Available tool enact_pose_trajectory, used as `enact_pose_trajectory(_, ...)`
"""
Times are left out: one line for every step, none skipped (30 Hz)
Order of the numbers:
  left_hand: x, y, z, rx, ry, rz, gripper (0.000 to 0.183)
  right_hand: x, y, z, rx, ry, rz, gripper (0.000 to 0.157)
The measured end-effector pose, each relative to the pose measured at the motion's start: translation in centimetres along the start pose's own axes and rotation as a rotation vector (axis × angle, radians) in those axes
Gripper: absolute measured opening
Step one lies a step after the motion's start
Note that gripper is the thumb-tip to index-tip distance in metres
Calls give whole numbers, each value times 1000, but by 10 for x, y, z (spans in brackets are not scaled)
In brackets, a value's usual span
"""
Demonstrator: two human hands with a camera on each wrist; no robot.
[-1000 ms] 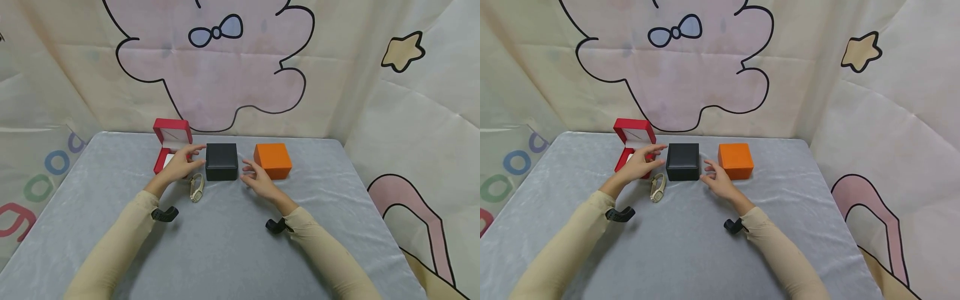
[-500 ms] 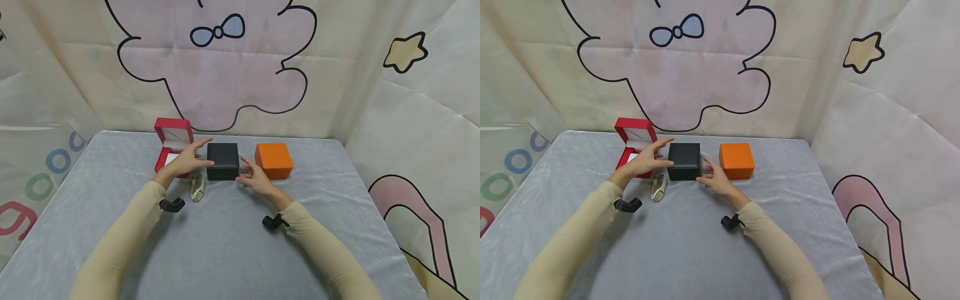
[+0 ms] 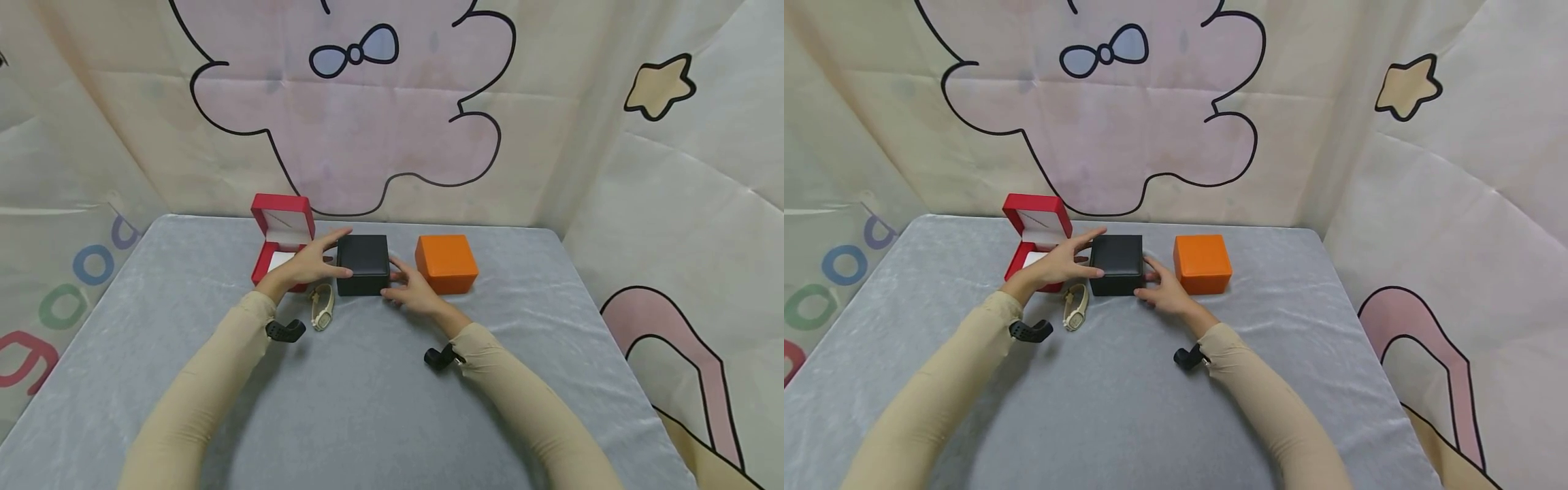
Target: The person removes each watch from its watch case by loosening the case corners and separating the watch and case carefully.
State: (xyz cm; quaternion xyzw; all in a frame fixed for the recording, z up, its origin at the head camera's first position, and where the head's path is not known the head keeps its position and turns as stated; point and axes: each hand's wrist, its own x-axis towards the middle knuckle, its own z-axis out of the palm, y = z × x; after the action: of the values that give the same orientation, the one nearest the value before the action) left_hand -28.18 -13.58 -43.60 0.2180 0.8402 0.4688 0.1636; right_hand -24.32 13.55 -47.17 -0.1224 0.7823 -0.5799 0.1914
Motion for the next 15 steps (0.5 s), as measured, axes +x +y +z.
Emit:
enact_pose_trajectory(0,-1,0,-4,-3,2,96,0,1,0,-3,4,1,83)
enact_pose_trajectory(1,-2,0,-3,-5,3,96,1,2,0,-8,5,-2,82)
enact_pose_trajectory(1,-3,0,1,-6,3,96,1,3,-1,-10,7,-4,82)
enact_pose_trajectory(1,-4,0,10,-8,1,97,2,4,-1,-12,8,-8,82)
enact_pose_trajectory(1,-5,0,18,-10,-6,97,2,5,-1,-12,6,-13,82)
enact_pose_trajectory(1,-6,0,26,-14,-13,98,2,5,-1,-14,4,-19,82)
enact_pose_trajectory(1,-6,0,36,-21,-20,99,2,6,-1,-16,3,-23,82)
enact_pose_trajectory(0,-7,0,45,-28,-28,100,2,7,-1,-15,2,-27,82)
enact_pose_trajectory(0,-7,0,55,-36,-37,101,3,7,-1,-12,2,-29,82)
enact_pose_trajectory(-1,-8,0,65,-44,-47,103,3,8,-1,-11,-1,-33,81)
enact_pose_trajectory(-1,-8,-1,74,-53,-53,105,3,9,-1,-11,-2,-35,81)
enact_pose_trajectory(-2,-9,0,79,-60,-56,106,3,9,-1,-10,-3,-36,81)
enact_pose_trajectory(-2,-9,0,85,-67,-57,108,3,10,-1,-9,-3,-36,81)
enact_pose_trajectory(-2,-10,0,88,-71,-58,109,3,10,-1,-9,-4,-37,81)
enact_pose_trajectory(-2,-10,0,91,-75,-58,110,4,11,-1,-11,-6,-38,81)
